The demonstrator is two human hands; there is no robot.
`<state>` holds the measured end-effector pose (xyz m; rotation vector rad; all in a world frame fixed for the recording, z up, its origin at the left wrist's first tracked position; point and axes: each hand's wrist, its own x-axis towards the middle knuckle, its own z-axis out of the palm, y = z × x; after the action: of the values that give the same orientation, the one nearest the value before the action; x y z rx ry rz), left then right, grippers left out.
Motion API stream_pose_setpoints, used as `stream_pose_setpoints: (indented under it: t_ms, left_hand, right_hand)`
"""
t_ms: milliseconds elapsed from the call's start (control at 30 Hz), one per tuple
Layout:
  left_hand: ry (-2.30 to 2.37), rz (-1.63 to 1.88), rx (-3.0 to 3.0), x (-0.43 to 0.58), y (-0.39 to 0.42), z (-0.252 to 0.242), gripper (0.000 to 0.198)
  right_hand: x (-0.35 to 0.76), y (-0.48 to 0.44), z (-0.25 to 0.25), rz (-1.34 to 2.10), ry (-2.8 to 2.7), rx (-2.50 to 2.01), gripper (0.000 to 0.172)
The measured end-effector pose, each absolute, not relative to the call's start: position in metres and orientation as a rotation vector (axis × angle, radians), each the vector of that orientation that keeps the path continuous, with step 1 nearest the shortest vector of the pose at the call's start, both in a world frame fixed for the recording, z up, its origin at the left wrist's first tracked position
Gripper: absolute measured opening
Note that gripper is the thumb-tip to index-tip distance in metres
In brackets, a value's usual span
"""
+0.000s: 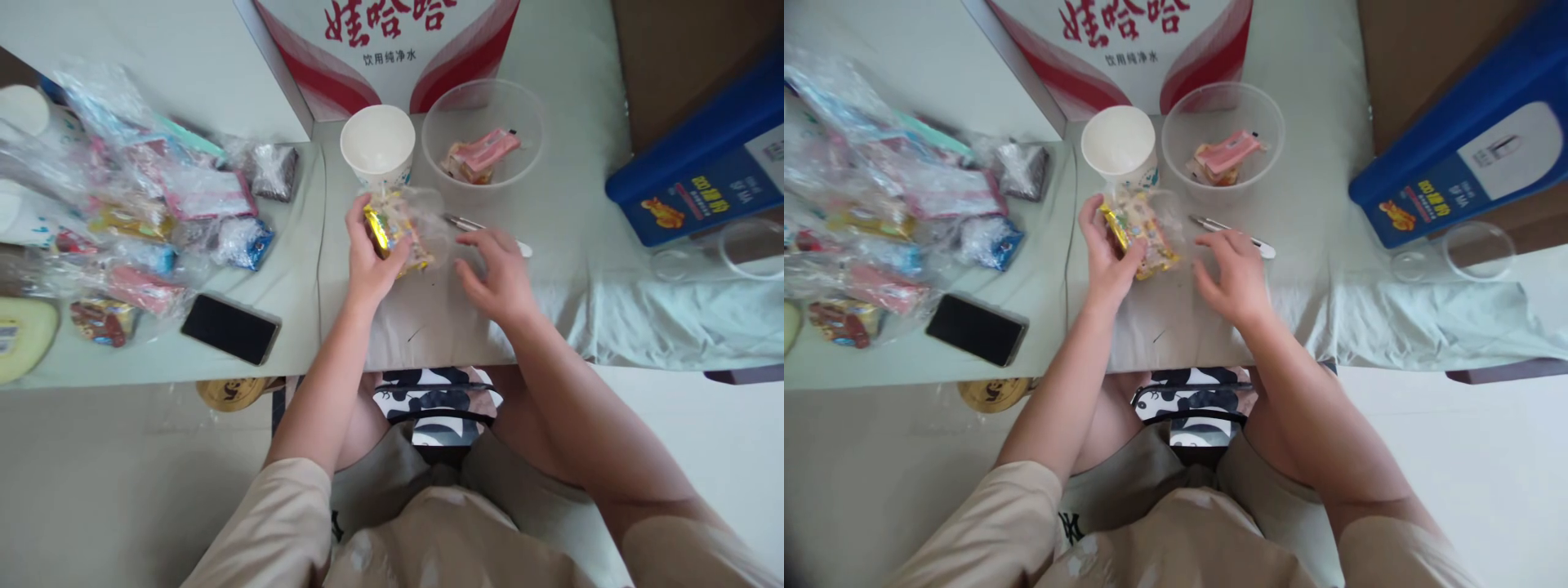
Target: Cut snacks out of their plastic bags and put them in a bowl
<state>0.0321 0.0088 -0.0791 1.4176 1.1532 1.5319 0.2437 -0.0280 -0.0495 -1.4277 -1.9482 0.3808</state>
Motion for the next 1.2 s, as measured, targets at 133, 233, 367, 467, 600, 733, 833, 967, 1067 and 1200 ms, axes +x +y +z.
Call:
stream_pose_setpoints:
  t_ms: [133,233,367,467,600,733,833,967,1067,1200]
  left_hand:
    - [1.275,1.571,1.264,0.026,0.013,-0.071,0.071]
    - [1.388,1.543,1.250,0.020,0.012,-0.070,0.065]
    - [1.562,1.484,1.366,0.010,0.015,-0.076,0.027]
    - [1.590,1.455,1.417,0.005,0.018,-0.078,0.015]
    - [1.538,1.452,1.440,0.005,0.017,-0.074,0.014]
    - [1.524,1.489,1.414,0.007,0.015,-0.070,0.016]
    - [1.526,1.505,1.379,0.006,0.015,-0.070,0.018]
    - [1.518,1.504,1.334,0.004,0.015,-0.072,0.021]
    - [1.522,1.524,1.332,0.002,0.015,-0.073,0.024]
    - [1.540,1.509,1.345,0.002,0.015,-0.073,0.018]
  right_hand:
    - [0.235,-0.032,-0.055,0.572,-2.061,-1.242,0.047]
    - [0.229,-0.032,-0.057,0.617,-2.112,-1.258,0.055]
    - [0.231,-0.029,-0.055,0.533,-2.102,-1.373,0.041]
    - [0.238,-0.025,-0.050,0.391,-1.976,-1.502,0.032]
    - [0.241,-0.026,-0.046,0.330,-1.822,-1.488,0.037]
    - [0.238,-0.029,-0.045,0.423,-1.899,-1.359,0.047]
    - [0.238,-0.029,-0.046,0.438,-1.954,-1.389,0.042]
    - [0.241,-0.028,-0.049,0.345,-1.894,-1.515,0.033]
    - [0.242,-0.028,-0.050,0.323,-1.861,-1.537,0.032]
    - [0.242,-0.028,-0.049,0.363,-1.860,-1.522,0.029]
